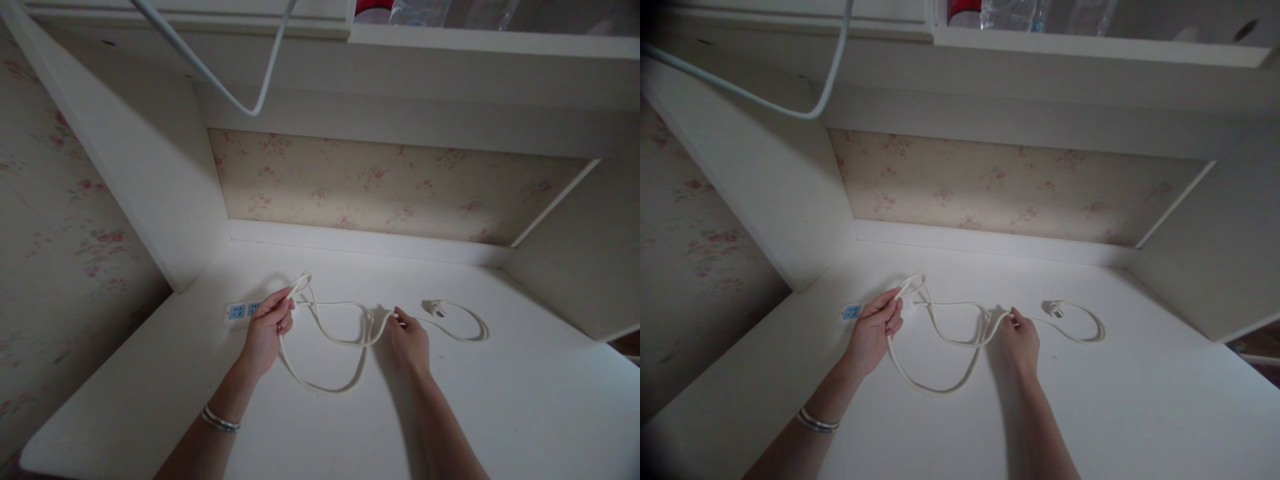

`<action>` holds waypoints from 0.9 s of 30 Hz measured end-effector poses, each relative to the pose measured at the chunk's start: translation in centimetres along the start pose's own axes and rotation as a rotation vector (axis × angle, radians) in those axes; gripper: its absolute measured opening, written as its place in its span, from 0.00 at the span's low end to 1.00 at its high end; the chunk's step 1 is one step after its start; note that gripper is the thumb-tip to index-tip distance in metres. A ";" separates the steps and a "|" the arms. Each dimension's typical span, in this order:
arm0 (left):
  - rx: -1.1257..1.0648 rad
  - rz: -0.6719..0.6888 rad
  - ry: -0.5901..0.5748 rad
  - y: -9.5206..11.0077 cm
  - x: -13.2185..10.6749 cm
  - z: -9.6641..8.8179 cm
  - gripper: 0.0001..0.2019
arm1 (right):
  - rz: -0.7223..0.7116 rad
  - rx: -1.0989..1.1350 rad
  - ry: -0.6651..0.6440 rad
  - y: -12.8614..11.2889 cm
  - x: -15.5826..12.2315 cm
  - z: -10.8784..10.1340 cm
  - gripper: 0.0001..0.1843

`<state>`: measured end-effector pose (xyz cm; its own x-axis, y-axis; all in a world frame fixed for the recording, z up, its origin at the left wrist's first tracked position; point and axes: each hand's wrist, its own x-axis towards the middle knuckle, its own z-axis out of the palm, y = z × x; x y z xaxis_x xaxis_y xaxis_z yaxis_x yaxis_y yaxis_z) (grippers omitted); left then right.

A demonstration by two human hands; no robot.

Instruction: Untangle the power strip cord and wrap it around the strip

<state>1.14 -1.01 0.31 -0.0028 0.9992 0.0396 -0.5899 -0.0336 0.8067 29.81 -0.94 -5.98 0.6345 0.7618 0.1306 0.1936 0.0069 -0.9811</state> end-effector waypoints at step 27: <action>0.914 0.220 -0.307 -2.3 -1.1 0.3 0.11 | -0.543 -0.457 -0.229 0.5 -2.1 2.4 0.21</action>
<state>2.79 -2.07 -1.43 0.2486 0.9241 0.2901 0.2489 -0.3504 0.9029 26.83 -0.99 -7.11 0.1991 0.8442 0.4977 0.7588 0.1886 -0.6234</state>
